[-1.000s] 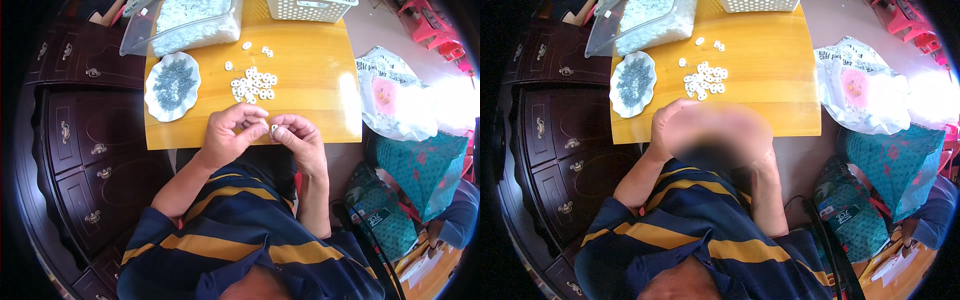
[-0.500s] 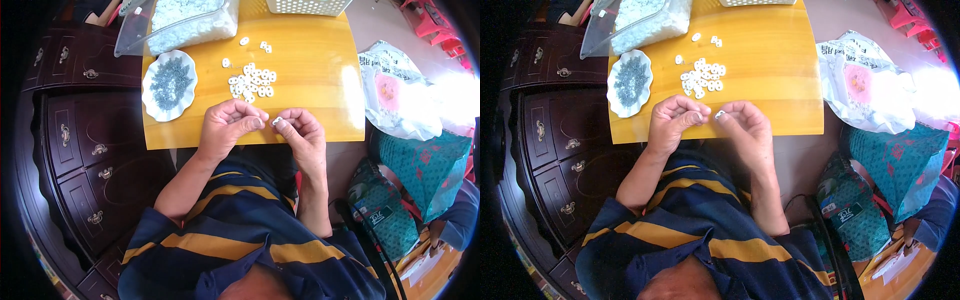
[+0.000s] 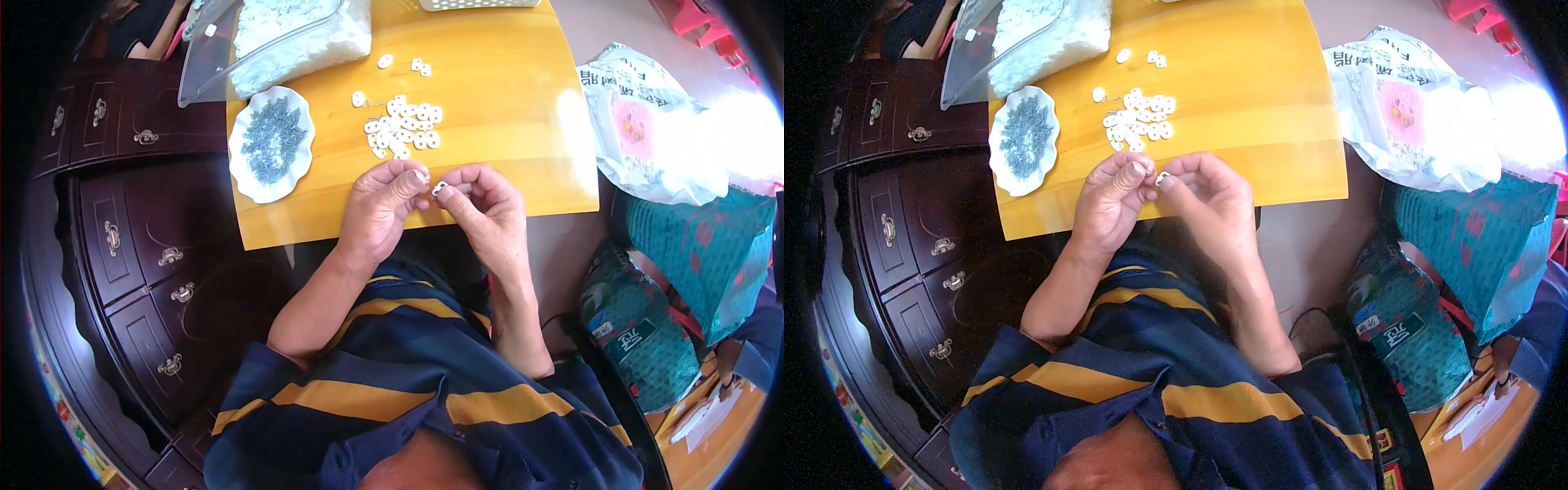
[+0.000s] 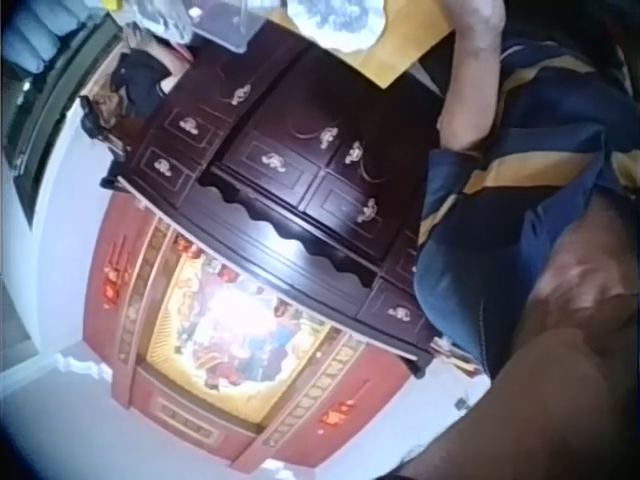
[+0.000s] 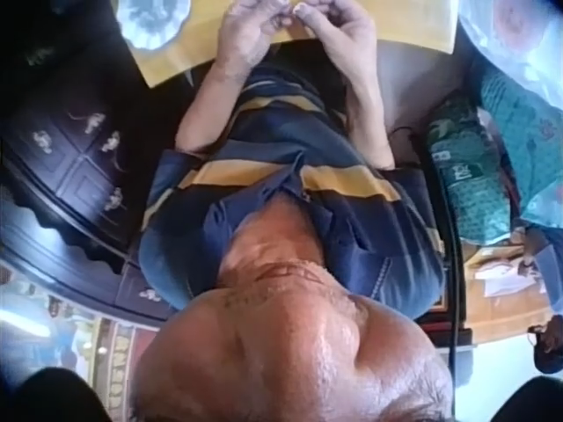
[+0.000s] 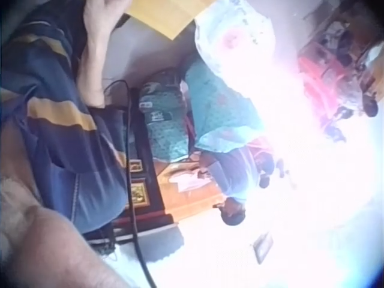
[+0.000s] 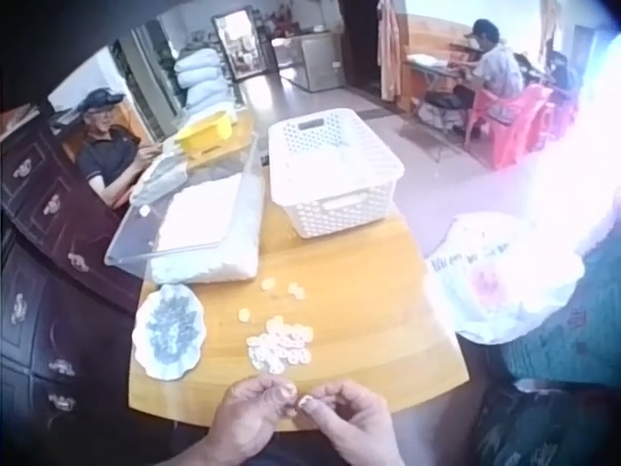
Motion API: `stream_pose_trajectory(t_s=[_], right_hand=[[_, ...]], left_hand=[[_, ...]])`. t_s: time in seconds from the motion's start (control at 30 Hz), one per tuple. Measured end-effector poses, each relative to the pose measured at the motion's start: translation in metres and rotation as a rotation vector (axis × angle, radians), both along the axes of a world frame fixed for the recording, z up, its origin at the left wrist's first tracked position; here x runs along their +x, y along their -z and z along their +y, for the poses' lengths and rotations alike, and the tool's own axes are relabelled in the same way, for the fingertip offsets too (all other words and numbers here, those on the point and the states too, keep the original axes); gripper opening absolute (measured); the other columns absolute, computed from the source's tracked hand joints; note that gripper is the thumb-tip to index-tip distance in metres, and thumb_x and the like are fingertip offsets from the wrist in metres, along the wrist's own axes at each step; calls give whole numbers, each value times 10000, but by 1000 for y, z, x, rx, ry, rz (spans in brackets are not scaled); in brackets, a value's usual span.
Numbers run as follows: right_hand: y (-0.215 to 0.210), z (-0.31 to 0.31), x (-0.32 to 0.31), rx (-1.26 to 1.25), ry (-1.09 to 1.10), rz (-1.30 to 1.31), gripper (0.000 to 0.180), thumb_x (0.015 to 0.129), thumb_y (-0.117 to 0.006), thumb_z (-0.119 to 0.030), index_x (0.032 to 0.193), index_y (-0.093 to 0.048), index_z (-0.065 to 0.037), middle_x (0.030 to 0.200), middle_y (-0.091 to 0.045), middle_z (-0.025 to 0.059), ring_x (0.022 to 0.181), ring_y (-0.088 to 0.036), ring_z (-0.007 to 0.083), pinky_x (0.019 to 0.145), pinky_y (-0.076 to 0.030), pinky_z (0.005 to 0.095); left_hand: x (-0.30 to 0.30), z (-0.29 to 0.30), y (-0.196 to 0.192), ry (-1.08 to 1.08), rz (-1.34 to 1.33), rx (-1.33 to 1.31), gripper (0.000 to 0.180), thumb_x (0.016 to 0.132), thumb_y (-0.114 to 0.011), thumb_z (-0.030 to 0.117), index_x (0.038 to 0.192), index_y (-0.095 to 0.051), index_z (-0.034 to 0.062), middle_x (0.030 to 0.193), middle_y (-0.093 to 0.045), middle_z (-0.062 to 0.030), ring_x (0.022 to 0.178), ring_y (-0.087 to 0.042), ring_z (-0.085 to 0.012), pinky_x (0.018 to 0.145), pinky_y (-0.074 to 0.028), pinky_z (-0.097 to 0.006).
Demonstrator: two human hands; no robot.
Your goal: Assemble small metal components into white plastic rings.
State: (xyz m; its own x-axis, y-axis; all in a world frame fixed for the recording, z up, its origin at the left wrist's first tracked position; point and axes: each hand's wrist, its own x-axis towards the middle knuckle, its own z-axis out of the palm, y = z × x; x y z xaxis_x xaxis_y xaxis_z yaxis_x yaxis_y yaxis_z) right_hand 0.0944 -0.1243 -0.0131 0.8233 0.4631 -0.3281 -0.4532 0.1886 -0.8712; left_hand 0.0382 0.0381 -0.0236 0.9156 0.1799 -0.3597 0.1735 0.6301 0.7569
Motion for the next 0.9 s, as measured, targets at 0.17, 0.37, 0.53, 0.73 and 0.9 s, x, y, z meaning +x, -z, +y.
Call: stream_pose_trajectory(t_s=[0.17,0.37,0.53,0.73,0.9], right_hand=[[-1,-1,1,30,1,7,126,937,-686,-11,1051,-650,27,907,-696,42,829,-657,84,778,-535,221],[-1,-1,1,-10,-5,-30,124,939,-689,-23,1048,-657,27,902,-700,44,823,-658,86,783,-538,228],[1,-1,1,25,-3,-37,123,938,-694,-30,1042,-659,25,892,-703,47,813,-660,88,779,-537,228],[-1,0,2,-27,-16,-43,115,939,-694,-31,1035,-660,25,870,-703,45,802,-663,90,772,-536,223],[0,-1,2,5,2,-46,115,936,-699,-32,1029,-661,25,861,-705,46,788,-662,85,754,-536,218]], left_hand=[[1,-2,1,36,8,-52,145,944,-698,169,1022,-688,48,946,-666,-45,854,-616,-146,741,-517,-292],[3,-3,-1,15,18,-58,115,948,-696,135,1008,-695,36,895,-691,-50,806,-636,-135,742,-516,-272],[4,-5,-2,29,4,-14,114,948,-696,130,1008,-697,33,879,-697,-51,785,-637,-132,737,-515,-267],[4,-5,-2,23,2,0,117,945,-700,132,1001,-698,29,872,-699,-49,774,-636,-128,734,-515,-265],[5,-7,-2,26,1,28,116,937,-709,127,990,-698,25,868,-697,-47,766,-634,-126,728,-513,-257]])
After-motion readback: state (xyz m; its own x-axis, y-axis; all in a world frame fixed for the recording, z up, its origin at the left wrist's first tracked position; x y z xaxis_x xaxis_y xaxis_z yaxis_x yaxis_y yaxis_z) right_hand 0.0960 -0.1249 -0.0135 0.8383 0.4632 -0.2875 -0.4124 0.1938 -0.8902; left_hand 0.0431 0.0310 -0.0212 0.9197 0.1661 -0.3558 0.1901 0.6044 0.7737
